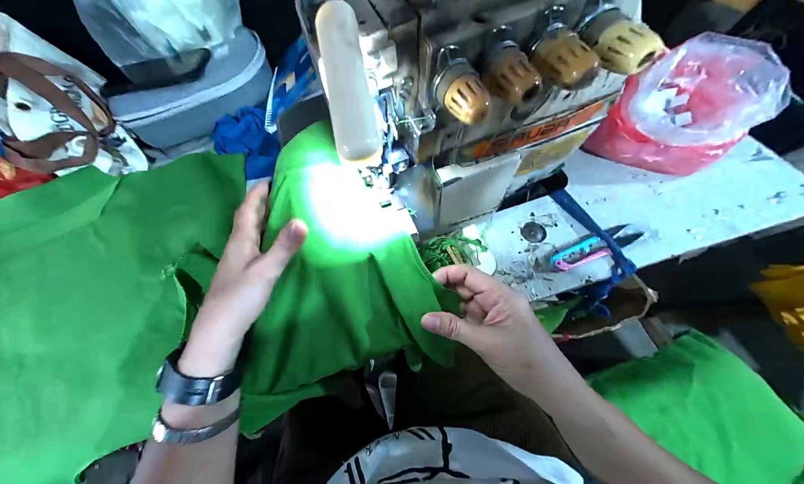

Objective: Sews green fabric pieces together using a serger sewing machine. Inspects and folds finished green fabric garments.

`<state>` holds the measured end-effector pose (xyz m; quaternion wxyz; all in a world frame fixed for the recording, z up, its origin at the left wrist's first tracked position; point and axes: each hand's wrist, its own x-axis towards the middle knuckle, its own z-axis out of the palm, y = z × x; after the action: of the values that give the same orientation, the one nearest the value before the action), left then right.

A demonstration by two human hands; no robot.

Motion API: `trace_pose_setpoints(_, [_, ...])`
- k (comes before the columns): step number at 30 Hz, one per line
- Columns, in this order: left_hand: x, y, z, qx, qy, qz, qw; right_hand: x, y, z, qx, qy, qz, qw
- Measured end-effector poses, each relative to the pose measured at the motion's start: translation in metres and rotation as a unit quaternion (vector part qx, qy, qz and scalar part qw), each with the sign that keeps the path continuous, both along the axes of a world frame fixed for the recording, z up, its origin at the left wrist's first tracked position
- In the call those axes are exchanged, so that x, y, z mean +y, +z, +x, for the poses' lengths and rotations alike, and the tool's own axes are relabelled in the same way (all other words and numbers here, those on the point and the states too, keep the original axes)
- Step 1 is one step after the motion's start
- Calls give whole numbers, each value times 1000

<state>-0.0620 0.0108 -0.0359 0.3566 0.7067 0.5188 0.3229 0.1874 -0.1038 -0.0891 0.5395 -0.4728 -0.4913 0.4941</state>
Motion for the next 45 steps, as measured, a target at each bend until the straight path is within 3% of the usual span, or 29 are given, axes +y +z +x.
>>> trace_pose_setpoints(3, [-15, 1, -26, 58, -32, -110, 992, -10, 1, 5, 29, 10, -40, 999])
trace_pose_setpoints(7, [-21, 14, -52, 81, -45, -152, 984, -11, 2, 7, -22, -18, -8, 1000])
trace_pose_setpoints(10, [-22, 28, -67, 21, -51, -116, 992, -8, -1, 8, -72, -25, 49, 996])
trace_pose_setpoints(13, [-38, 50, -38, -13, 64, -101, 993, -7, 5, 9, -72, -10, 49, 996])
trace_pose_setpoints(16, [-24, 41, -57, 42, -39, -107, 993, -5, 8, 8, -53, 4, 34, 998])
trace_pose_setpoints(18, [-20, 35, -56, 174, 11, 5, 985, -4, 5, 6, -39, 25, 24, 999])
trace_pose_setpoints(21, [-28, 19, -34, 287, 69, 232, 927, -2, 2, 1, -32, 31, -6, 999])
trace_pose_setpoints(23, [-49, 6, -7, 259, 40, 341, 903, -1, 1, 0, -34, 20, -18, 999])
trace_pose_setpoints(25, [-80, -15, 28, 187, -6, 359, 915, -3, 0, 0, -16, 17, -16, 1000])
trace_pose_setpoints(28, [-107, -43, 69, 52, -46, 265, 962, -5, -1, -1, 7, 15, 13, 1000])
trace_pose_setpoints(31, [-103, -56, 75, -73, -25, 161, 984, -7, -1, 1, 17, 6, 14, 1000])
trace_pose_setpoints(37, [-107, -45, 65, -239, -38, -41, 969, -8, -6, 3, -33, -46, 40, 998])
trace_pose_setpoints(41, [-113, -45, 70, -239, -68, -55, 967, -13, -4, -1, -38, -36, 38, 998])
trace_pose_setpoints(45, [-113, -54, 77, -155, -81, 71, 982, -18, -4, 2, -56, -42, 40, 997])
